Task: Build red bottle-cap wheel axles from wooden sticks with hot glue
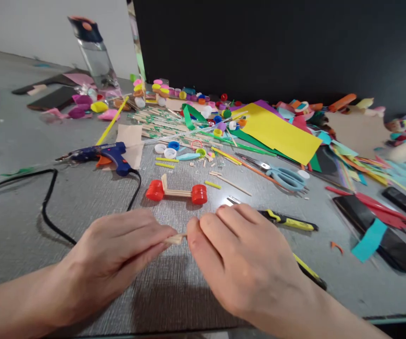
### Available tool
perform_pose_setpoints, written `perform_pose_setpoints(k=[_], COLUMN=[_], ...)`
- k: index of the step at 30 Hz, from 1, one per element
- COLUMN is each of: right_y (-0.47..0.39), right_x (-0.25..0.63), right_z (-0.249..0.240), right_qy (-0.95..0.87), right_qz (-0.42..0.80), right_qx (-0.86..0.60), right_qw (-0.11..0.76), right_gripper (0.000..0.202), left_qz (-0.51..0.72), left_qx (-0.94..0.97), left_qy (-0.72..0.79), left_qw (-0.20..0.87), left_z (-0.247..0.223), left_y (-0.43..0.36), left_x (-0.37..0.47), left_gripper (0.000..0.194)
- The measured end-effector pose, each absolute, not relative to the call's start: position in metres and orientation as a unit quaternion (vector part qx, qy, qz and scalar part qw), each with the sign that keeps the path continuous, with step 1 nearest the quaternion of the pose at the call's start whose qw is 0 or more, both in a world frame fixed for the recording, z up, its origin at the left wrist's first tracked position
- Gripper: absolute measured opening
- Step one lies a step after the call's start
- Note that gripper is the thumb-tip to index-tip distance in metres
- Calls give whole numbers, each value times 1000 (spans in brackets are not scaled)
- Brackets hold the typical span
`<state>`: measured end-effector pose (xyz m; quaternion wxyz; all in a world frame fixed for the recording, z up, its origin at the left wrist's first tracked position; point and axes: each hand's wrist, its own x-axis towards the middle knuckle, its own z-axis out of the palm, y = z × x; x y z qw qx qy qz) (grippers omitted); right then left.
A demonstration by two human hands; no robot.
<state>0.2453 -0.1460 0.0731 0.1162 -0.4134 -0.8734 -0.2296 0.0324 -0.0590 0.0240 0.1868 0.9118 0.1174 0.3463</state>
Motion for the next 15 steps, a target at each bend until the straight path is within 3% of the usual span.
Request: perform_pose_setpoints(k=[15], right_y=[-125], right_x=[232], right_z=[37], right_qy=[-802], right_qz=[-135], right_qx=[-575], right_qw=[87], right_gripper=[26], left_qz=[226], left_qx=[940], left_qy=[214], left_qw=[142], left_z=[10], left_y=[-53], left_x=[35], left_gripper=[27])
